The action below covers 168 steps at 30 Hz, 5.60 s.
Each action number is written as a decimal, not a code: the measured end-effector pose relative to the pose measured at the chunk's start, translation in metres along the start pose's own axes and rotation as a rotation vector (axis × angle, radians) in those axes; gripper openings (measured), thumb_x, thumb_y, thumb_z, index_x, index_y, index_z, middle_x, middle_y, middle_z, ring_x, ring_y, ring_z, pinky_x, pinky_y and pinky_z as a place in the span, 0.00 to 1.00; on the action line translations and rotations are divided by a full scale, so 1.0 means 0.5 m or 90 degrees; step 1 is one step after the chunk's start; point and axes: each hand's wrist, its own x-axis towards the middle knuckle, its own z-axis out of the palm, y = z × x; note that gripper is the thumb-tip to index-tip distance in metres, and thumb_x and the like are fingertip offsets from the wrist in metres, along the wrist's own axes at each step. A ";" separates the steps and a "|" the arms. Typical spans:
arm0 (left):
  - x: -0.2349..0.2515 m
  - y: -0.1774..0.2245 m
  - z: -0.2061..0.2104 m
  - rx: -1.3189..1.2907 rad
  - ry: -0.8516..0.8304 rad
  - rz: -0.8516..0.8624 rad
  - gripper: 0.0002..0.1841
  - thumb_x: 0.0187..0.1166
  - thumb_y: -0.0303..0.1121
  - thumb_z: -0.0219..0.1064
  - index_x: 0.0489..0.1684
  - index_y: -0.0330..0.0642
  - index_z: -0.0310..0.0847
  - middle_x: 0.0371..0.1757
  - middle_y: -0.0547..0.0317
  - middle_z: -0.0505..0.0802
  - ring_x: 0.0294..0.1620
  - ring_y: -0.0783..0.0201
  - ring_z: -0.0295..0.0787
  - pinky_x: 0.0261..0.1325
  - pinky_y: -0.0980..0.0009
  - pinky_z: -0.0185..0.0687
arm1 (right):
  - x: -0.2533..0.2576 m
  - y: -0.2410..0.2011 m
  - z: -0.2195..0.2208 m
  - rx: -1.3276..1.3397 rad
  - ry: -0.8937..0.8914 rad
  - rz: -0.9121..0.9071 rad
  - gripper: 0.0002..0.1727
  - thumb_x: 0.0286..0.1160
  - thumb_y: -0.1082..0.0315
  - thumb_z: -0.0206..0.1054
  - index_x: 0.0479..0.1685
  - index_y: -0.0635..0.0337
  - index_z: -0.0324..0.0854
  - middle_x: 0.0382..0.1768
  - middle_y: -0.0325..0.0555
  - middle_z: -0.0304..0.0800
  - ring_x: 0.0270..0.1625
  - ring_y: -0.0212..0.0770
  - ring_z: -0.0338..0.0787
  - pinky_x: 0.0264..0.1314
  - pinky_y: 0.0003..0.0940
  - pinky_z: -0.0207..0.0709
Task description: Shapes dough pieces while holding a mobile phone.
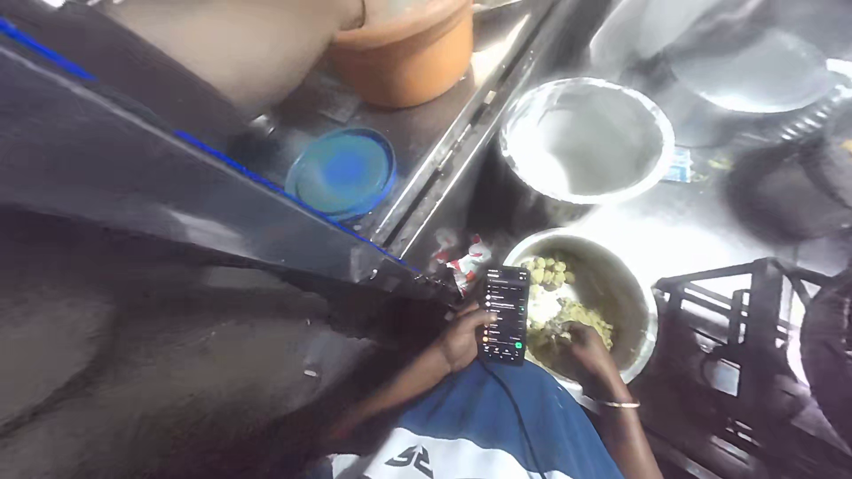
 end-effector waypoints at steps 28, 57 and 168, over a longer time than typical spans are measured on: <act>0.008 0.031 0.036 0.066 0.133 -0.019 0.25 0.92 0.51 0.45 0.76 0.45 0.72 0.63 0.52 0.88 0.63 0.60 0.85 0.67 0.56 0.82 | -0.006 0.009 0.010 0.098 0.024 0.007 0.33 0.76 0.64 0.67 0.83 0.60 0.67 0.50 0.59 0.89 0.42 0.45 0.89 0.49 0.48 0.85; 0.004 -0.043 -0.013 0.281 -0.119 0.140 0.70 0.42 0.13 0.84 0.90 0.33 0.27 0.76 0.46 0.79 0.71 0.60 0.85 0.72 0.62 0.87 | 0.012 0.040 -0.001 0.108 0.005 -0.015 0.25 0.79 0.65 0.67 0.74 0.62 0.76 0.49 0.54 0.89 0.42 0.38 0.88 0.49 0.39 0.85; 0.047 -0.021 0.002 0.178 -0.100 0.100 0.47 0.60 0.15 0.72 0.85 0.31 0.48 0.68 0.44 0.85 0.64 0.55 0.89 0.66 0.59 0.89 | 0.015 0.026 -0.008 0.206 0.169 -0.006 0.10 0.81 0.69 0.65 0.50 0.69 0.82 0.39 0.45 0.88 0.36 0.28 0.85 0.43 0.28 0.83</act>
